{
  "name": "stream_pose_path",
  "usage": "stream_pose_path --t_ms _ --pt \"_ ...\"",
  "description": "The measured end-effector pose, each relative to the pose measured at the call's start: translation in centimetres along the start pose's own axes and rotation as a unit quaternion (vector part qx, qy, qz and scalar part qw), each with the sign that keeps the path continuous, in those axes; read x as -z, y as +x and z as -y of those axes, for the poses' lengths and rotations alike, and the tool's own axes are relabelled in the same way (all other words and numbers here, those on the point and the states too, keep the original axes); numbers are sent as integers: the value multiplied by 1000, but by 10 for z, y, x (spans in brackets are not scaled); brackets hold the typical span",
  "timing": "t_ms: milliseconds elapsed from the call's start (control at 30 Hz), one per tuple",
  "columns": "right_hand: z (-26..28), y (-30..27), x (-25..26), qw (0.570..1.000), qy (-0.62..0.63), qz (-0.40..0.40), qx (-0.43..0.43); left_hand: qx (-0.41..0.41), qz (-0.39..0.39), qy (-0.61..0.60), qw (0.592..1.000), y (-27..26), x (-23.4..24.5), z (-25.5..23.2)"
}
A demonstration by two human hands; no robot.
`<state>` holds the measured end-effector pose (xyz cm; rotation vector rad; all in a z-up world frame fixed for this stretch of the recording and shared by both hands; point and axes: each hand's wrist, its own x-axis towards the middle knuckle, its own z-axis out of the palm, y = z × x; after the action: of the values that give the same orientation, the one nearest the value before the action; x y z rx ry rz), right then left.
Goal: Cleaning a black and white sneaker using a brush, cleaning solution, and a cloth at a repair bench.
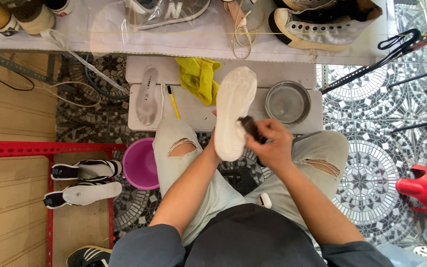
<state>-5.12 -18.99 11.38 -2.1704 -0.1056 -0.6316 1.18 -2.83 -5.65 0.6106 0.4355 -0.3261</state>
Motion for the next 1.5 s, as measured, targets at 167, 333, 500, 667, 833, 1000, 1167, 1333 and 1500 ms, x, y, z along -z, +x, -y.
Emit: stream_pose_path --t_ms 167,333,500,667,833,1000,1167,1333,1500 --pt "-23 -9 3 988 100 -18 -113 -1 -49 -35 998 12 -10 3" --pt "-31 -38 -1 956 129 -55 -258 -8 -112 -83 990 18 -11 -2" --pt "-40 -22 -1 959 92 -90 -251 -13 -66 -51 996 0 -28 -17" --pt "-19 -16 -10 983 24 -105 -147 -7 -63 -55 996 -10 -40 -23" --pt "-47 -18 -13 979 -160 -94 88 -9 -89 -57 994 -12 -36 -12" --pt "-37 -29 -23 980 -153 -52 113 -37 -78 -12 996 -16 -35 -2" --pt "-38 -27 -22 971 -193 -97 103 -67 -82 65 992 -47 -66 -31" --pt "-31 -18 -25 967 -238 -39 84 -214 -105 249 939 -10 -34 17" --pt "-36 -12 -30 968 -237 -28 78 -232 -17 294 927 3 -4 46"
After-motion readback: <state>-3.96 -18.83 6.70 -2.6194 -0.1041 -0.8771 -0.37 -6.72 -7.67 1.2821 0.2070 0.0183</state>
